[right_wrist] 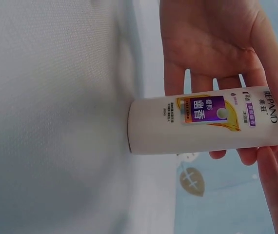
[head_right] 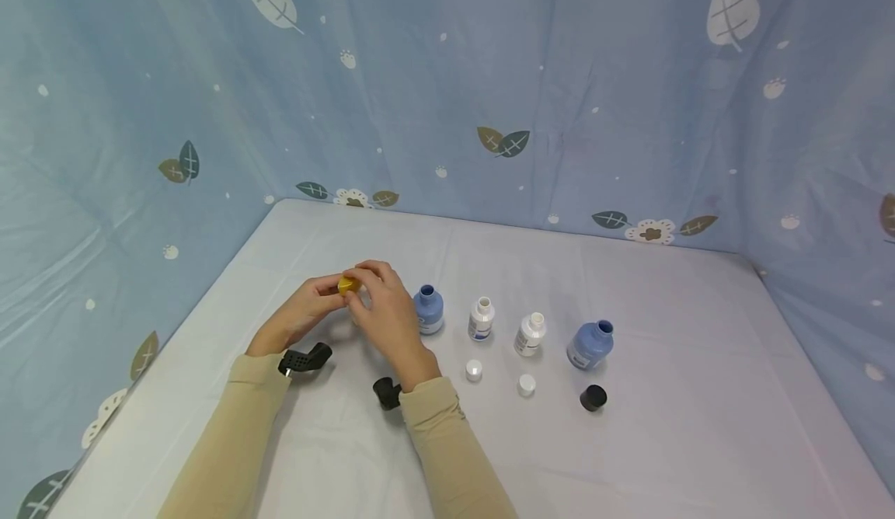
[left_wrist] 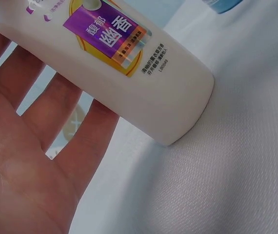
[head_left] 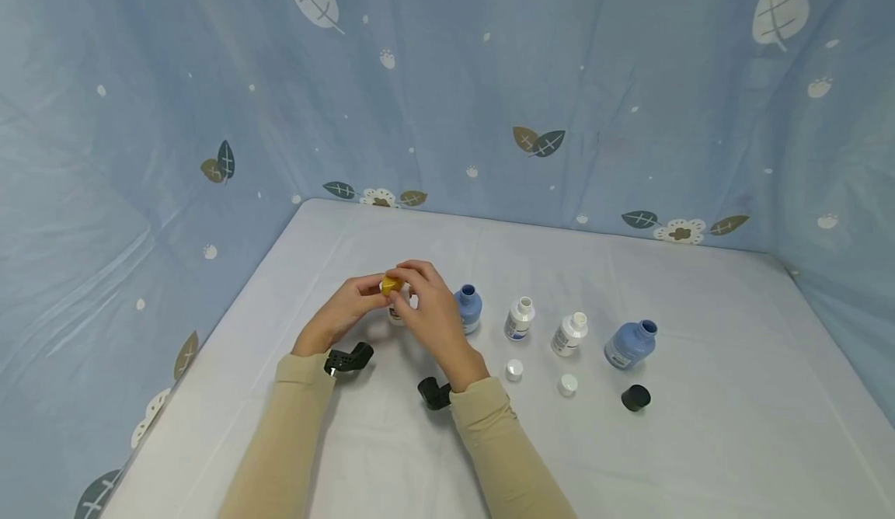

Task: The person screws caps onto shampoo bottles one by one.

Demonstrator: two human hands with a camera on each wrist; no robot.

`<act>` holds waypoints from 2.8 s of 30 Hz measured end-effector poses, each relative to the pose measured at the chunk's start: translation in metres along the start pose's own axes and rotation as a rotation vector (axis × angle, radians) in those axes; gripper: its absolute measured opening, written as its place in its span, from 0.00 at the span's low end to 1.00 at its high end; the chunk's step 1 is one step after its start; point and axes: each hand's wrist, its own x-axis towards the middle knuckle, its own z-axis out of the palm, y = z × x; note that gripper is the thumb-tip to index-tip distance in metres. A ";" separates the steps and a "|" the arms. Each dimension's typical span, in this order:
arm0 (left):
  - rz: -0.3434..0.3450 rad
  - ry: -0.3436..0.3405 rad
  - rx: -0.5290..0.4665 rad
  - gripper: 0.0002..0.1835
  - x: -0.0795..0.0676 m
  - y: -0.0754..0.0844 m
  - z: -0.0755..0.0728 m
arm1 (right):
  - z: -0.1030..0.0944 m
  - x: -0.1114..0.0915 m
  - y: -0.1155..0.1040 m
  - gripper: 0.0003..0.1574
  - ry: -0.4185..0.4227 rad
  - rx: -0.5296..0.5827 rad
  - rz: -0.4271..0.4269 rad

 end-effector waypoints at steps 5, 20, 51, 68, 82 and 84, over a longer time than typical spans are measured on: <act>0.001 0.001 0.006 0.22 0.001 0.001 0.001 | 0.000 0.000 -0.001 0.17 0.009 -0.011 0.014; -0.025 0.001 0.004 0.24 0.002 0.002 0.001 | 0.001 0.000 -0.001 0.15 0.044 0.034 0.033; -0.037 0.005 0.006 0.26 -0.003 0.017 0.004 | 0.000 0.000 -0.002 0.18 0.038 -0.012 0.097; -0.015 0.008 0.016 0.23 -0.006 0.020 0.005 | 0.001 -0.001 -0.001 0.15 0.033 0.023 0.067; -0.023 0.008 -0.009 0.26 0.000 -0.001 0.000 | 0.001 -0.002 -0.001 0.22 -0.061 -0.018 0.048; -0.028 0.007 -0.004 0.26 0.000 -0.002 0.000 | 0.001 -0.003 -0.001 0.22 -0.062 -0.004 0.058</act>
